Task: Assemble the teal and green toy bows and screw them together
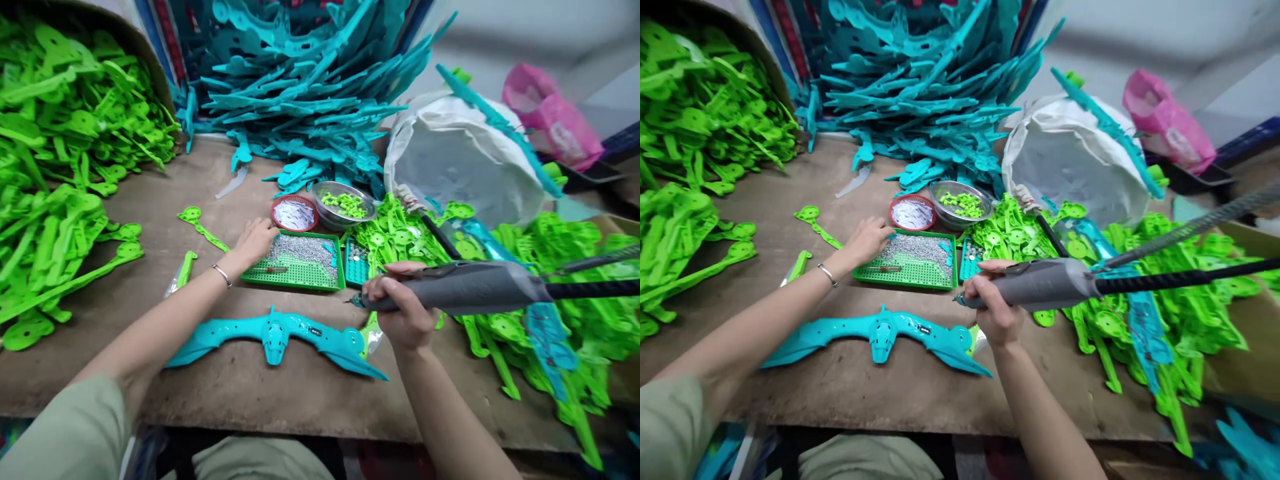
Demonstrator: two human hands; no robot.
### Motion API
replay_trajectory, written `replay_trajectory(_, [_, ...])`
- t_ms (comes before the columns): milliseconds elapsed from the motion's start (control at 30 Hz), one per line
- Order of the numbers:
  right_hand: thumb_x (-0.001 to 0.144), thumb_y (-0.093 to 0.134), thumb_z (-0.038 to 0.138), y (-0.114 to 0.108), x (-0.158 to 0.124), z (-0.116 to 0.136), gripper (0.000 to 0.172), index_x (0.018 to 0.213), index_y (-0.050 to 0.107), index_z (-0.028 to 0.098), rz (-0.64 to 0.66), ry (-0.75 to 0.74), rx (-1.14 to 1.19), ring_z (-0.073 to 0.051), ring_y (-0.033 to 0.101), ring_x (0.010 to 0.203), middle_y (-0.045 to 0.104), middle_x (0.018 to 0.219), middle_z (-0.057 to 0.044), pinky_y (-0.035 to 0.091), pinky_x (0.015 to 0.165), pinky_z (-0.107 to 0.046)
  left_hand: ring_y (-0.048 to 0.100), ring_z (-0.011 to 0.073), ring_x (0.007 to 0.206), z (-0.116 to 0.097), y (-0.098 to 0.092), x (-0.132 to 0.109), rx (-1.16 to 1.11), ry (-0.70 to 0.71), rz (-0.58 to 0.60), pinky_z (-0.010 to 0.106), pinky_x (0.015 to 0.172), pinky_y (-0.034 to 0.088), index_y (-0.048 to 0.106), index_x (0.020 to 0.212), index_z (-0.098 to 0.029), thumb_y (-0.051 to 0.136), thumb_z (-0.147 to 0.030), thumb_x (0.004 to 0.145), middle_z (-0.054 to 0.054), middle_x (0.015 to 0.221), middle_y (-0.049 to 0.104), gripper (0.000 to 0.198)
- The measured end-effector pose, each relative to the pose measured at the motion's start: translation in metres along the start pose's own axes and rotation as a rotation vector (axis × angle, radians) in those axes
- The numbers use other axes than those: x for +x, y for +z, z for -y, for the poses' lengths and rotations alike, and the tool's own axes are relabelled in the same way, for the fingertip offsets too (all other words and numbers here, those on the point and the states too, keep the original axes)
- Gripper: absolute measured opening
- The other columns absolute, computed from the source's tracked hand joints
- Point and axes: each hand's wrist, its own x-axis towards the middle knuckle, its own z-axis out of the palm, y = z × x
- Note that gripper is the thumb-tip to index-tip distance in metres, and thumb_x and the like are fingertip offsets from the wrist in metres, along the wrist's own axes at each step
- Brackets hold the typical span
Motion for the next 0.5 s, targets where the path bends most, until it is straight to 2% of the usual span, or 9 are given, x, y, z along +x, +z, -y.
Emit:
replay_trajectory(133, [0.073,0.072,0.030,-0.009,-0.003,0.010,0.016,0.084,0.061,0.025,-0.036,-0.012,0.019,-0.014,0.051,0.042,0.052,0.047,0.008,0.046,0.048,-0.030,0.058,0.0254,0.100,-0.027,0.008,0.013,-0.047,0.159,-0.001,0.039,0.085,0.045,0.071,0.108,-0.015,0.043,-0.005,0.094,0.014,0.105,0.070,0.033])
replay_trajectory(233, [0.072,0.072,0.031,-0.008,-0.009,0.012,0.018,0.084,0.060,0.025,-0.043,0.010,0.031,-0.014,0.048,0.039,0.051,0.046,0.008,0.045,0.046,-0.031,0.058,0.0221,0.098,-0.057,0.019,0.031,-0.087,0.289,0.012,0.036,0.084,0.044,0.070,0.110,-0.016,0.043,-0.005,0.094,0.011,0.106,0.072,0.033])
replay_trajectory(333, [0.072,0.071,0.033,-0.005,-0.016,0.012,0.019,0.085,0.059,0.025,-0.033,0.036,0.022,-0.014,0.048,0.039,0.050,0.046,0.008,0.045,0.046,-0.032,0.058,0.0213,0.094,-0.080,0.029,0.049,-0.104,0.352,0.035,0.034,0.080,0.043,0.071,0.103,-0.018,0.046,-0.007,0.095,0.008,0.100,0.074,0.028])
replay_trajectory(400, [0.073,0.070,0.032,-0.005,-0.021,0.013,0.018,0.086,0.059,0.025,-0.014,0.023,0.024,-0.014,0.048,0.040,0.050,0.047,0.008,0.046,0.046,-0.031,0.059,0.0222,0.091,-0.087,0.032,0.058,-0.104,0.353,0.051,0.035,0.078,0.042,0.072,0.096,-0.017,0.047,-0.008,0.095,0.009,0.092,0.074,0.027])
replay_trajectory(500, [0.075,0.070,0.031,-0.007,-0.026,0.016,0.015,0.087,0.062,0.026,0.003,-0.009,0.028,-0.014,0.049,0.042,0.050,0.048,0.008,0.046,0.048,-0.032,0.059,0.0230,0.087,-0.086,0.033,0.063,-0.114,0.340,0.069,0.038,0.077,0.042,0.074,0.092,-0.015,0.044,-0.007,0.095,0.013,0.089,0.073,0.030])
